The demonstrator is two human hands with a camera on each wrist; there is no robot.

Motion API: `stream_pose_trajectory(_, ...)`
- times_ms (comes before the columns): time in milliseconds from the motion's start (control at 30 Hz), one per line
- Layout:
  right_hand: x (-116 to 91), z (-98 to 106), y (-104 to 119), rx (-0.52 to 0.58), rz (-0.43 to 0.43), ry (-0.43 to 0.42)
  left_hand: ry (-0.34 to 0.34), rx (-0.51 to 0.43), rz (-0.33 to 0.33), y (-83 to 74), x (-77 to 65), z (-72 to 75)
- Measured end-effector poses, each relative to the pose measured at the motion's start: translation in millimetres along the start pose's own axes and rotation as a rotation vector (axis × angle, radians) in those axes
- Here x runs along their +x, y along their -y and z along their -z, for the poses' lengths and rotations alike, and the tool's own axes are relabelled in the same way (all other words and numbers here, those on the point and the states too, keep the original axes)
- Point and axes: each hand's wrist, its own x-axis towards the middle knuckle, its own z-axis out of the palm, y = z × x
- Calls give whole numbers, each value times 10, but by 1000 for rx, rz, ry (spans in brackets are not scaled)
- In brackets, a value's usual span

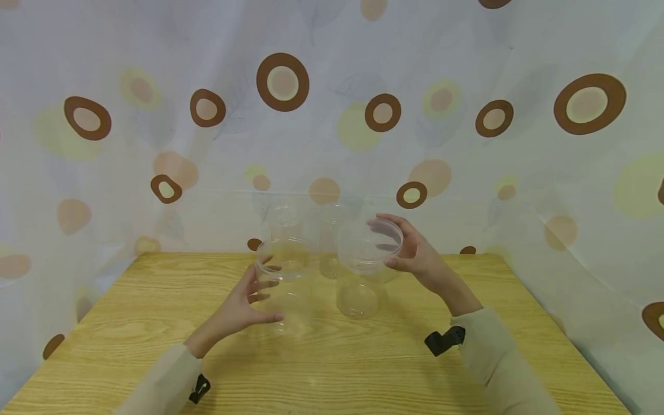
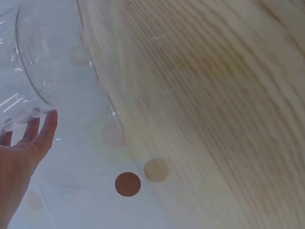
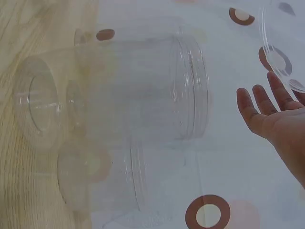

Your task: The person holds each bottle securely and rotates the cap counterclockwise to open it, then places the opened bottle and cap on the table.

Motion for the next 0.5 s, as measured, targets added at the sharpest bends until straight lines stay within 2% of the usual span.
stream_pose_trajectory(267,-246,347,-3,-37,25,-32,-83,79,48,102,-98,270)
stream_pose_trajectory(500,-519,649,-15,-106,-47,-105,-146,126,102,178,-172,505)
